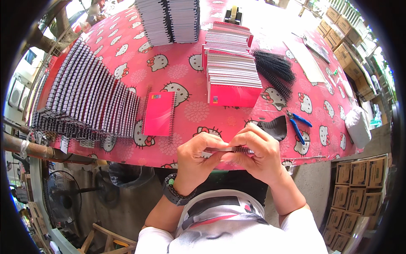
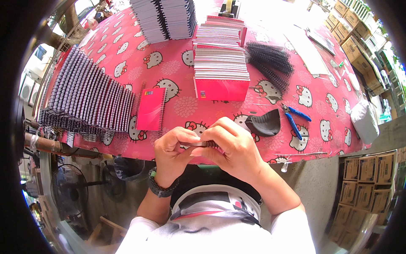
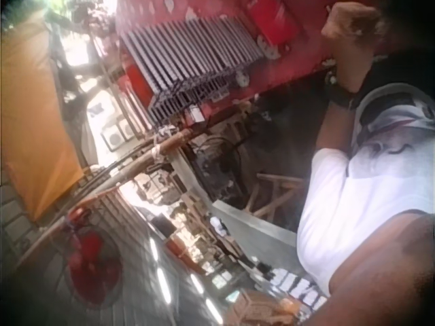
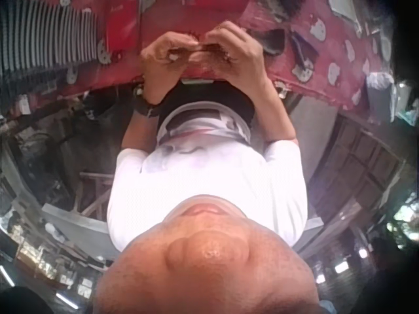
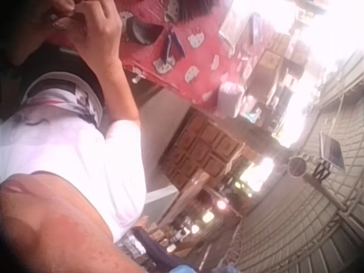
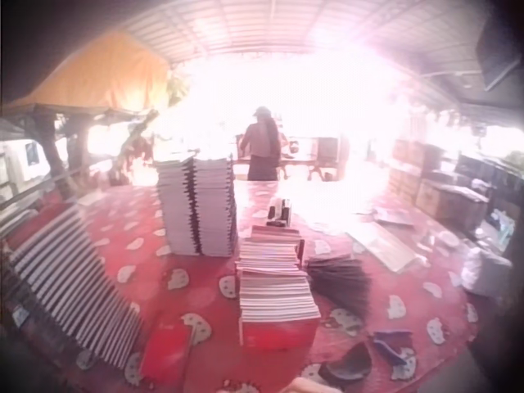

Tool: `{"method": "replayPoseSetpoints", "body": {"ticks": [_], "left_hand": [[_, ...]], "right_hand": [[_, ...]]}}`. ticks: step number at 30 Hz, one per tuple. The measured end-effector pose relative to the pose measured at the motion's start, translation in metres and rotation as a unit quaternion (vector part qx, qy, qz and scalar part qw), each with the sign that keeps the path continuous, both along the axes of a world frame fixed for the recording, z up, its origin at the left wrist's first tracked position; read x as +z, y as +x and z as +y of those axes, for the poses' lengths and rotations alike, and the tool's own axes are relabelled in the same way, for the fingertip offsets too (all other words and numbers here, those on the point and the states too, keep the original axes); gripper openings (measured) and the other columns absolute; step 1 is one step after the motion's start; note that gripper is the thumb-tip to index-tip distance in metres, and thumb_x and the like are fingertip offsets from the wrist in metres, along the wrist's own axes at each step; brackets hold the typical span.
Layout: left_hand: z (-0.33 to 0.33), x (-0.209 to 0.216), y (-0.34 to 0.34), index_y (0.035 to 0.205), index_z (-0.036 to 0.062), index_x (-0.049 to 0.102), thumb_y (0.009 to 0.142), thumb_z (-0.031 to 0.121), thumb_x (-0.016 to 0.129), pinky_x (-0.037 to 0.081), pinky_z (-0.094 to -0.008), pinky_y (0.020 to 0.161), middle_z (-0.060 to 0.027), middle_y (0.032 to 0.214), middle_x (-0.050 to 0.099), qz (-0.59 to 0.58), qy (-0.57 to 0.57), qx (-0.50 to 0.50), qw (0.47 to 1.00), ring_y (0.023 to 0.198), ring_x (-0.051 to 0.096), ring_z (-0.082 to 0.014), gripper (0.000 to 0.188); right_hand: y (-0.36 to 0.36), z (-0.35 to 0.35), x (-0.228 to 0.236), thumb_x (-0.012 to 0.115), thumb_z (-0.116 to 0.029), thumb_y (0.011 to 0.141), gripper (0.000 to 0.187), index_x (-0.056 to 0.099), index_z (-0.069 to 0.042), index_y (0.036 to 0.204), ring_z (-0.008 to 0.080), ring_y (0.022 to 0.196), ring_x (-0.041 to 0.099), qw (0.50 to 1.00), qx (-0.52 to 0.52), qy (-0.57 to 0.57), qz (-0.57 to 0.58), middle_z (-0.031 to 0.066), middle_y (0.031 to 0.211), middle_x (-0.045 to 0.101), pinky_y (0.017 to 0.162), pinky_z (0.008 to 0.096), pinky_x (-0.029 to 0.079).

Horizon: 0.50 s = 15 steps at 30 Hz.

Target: The person assembles notebooks by sliding spiral coils through the punched holes of paper stacks and covers by hand.

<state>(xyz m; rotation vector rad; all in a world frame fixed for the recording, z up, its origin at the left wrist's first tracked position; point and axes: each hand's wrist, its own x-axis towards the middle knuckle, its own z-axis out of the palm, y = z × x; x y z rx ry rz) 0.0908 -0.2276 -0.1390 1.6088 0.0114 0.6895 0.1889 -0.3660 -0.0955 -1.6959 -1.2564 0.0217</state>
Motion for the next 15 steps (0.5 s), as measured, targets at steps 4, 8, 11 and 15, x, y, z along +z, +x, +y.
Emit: {"method": "replayPoseSetpoints", "body": {"ticks": [4,8,11,15], "left_hand": [[0.003,0.0,-0.005,0.088,0.0012,0.059,0.073,-0.007,0.075,0.05,-0.0241,0.07,-0.0071,0.093,0.062,0.024,-0.049,-0.003,0.999,0.082,0.059,-0.0111,0.023],[0.017,-0.015,-0.012,0.1,0.0032,0.057,0.082,0.005,0.07,0.053,-0.0257,0.072,-0.0062,0.096,0.061,0.001,-0.09,0.093,0.992,0.086,0.061,-0.0114,0.022],[0.059,-0.03,-0.023,0.112,0.0024,0.051,0.09,0.013,0.063,0.05,-0.0291,0.075,-0.0055,0.103,0.056,-0.079,-0.269,0.262,0.923,0.087,0.058,-0.0133,0.027],[0.101,-0.06,-0.032,0.116,-0.0015,0.049,0.088,0.015,0.064,0.046,-0.0353,0.085,-0.0122,0.105,0.056,0.089,0.056,0.442,0.891,0.098,0.056,-0.0244,0.036]], "right_hand": [[-0.004,0.008,-0.004,0.075,-0.015,0.073,0.028,0.063,-0.004,0.095,0.0249,0.074,0.058,0.998,0.019,0.008,-0.063,0.0079,0.086,0.062,0.063,0.0346,0.049],[0.009,0.019,0.003,0.074,-0.02,0.073,0.04,0.061,-0.005,0.108,0.0283,0.09,0.058,0.997,0.017,0.008,-0.07,0.0105,0.097,0.062,0.078,0.0401,0.047],[0.053,0.021,0.001,0.074,-0.02,0.074,0.042,0.061,-0.006,0.111,0.03,0.099,0.056,0.979,-0.092,-0.009,-0.179,0.01,0.104,0.063,0.086,0.0408,0.044],[0.105,0.028,-0.032,0.07,-0.016,0.077,0.026,0.064,-0.01,0.101,0.0238,0.095,0.056,0.928,-0.173,-0.075,-0.321,0.0028,0.098,0.062,0.086,0.039,0.042]]}}
